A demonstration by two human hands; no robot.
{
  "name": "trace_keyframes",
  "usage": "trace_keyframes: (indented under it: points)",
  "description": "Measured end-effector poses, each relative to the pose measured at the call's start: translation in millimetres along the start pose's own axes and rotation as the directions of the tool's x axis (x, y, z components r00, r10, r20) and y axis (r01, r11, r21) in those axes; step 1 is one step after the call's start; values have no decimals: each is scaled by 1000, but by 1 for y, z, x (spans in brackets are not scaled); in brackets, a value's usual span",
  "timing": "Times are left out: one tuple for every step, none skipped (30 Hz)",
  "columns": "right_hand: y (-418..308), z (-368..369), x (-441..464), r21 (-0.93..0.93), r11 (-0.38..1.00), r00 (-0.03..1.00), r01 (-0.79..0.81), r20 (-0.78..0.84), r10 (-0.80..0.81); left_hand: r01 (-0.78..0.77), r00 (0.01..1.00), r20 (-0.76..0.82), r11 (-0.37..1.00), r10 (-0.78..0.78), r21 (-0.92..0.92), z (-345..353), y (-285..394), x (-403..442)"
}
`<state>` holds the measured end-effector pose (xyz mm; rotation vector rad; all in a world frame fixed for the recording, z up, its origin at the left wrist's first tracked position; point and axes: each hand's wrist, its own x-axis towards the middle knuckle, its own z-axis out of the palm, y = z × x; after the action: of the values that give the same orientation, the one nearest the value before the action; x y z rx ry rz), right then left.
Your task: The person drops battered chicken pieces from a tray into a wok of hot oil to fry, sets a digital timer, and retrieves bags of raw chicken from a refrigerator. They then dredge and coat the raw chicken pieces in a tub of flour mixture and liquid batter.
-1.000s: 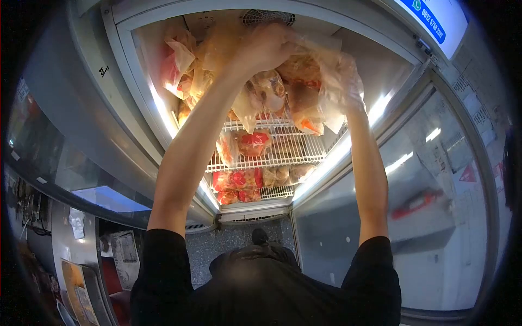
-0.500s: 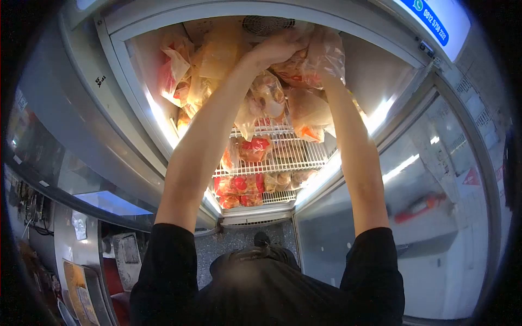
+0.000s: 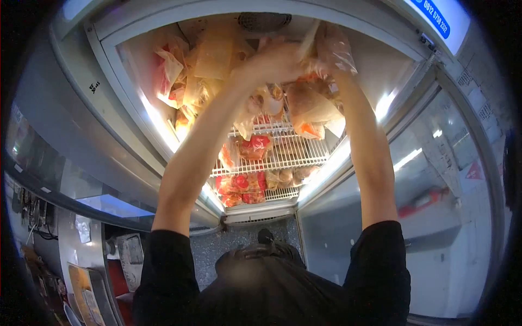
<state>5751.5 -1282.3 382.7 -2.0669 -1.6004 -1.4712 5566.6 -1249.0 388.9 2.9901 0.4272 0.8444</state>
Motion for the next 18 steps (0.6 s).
trace_keyframes:
  points:
    - [7, -7, -9, 79, 997, 1000, 18, -10, -17, -28, 997, -71, 997, 33, 73, 8, 4, -6]
    - [12, -12, -22, 165, 986, 1000, -8, 9, 7, -47, 989, -132, 989, 65, 141, 28, 7, -18]
    - [16, -18, -35, 249, 968, 999, -36, 27, 30, -56, 974, -203, 976, 100, 212, 42, 10, -29]
    - [21, -21, -51, 329, 938, 993, -107, 72, 88, -76, 975, -192, 979, 113, 190, 49, 15, -40]
    - [25, -23, -69, 403, 897, 981, -184, 132, 142, -97, 977, -174, 982, 125, 160, 56, 24, -54]
    - [28, -23, -76, 494, 840, 968, -226, 212, 136, -119, 978, -155, 984, 139, 132, 64, 30, -65]
    - [31, -24, -83, 570, 772, 948, -281, 291, 129, -121, 969, -205, 987, 140, 104, 75, 34, -76]
    - [35, -27, -85, 658, 687, 926, -308, 373, 59, -127, 956, -257, 989, 144, 81, 85, 37, -84]
    - [39, -31, -85, 730, 590, 899, -345, 438, -15, -139, 939, -309, 988, 151, 62, 92, 38, -87]
    - [42, -37, -88, 782, 482, 863, -395, 496, -98, -173, 895, -400, 980, 199, 101, 91, 43, -91]
    - [45, -44, -89, 814, 369, 824, -448, 537, -183, -169, 901, -390, 982, 189, 86, 89, 46, -97]
    - [50, -52, -88, 827, 254, 786, -501, 558, -267, -170, 905, -384, 983, 186, 76, 84, 47, -101]
    - [40, -73, -84, 784, 506, 777, -359, 551, -303, -172, 909, -375, 983, 184, 65, 79, 49, -106]
    - [16, -103, -76, 680, 710, 758, -181, 556, -340, -167, 914, -366, 985, 172, 46, 75, 51, -110]
    - [4, -119, -72, 526, 850, 730, 25, 572, -375, -155, 920, -360, 988, 154, 27, 72, 53, -115]
    - [2, -100, -81, 491, 865, 769, 101, 513, -381, -140, 927, -350, 990, 133, 5, 71, 54, -119]
    - [-5, -91, -84, 444, 879, 805, 172, 451, -385, -151, 936, -321, 988, 142, -4, 73, 55, -123]
    - [-13, -87, -86, 387, 920, 788, 54, 550, -278, -160, 944, -293, 987, 149, -15, 78, 54, -126]
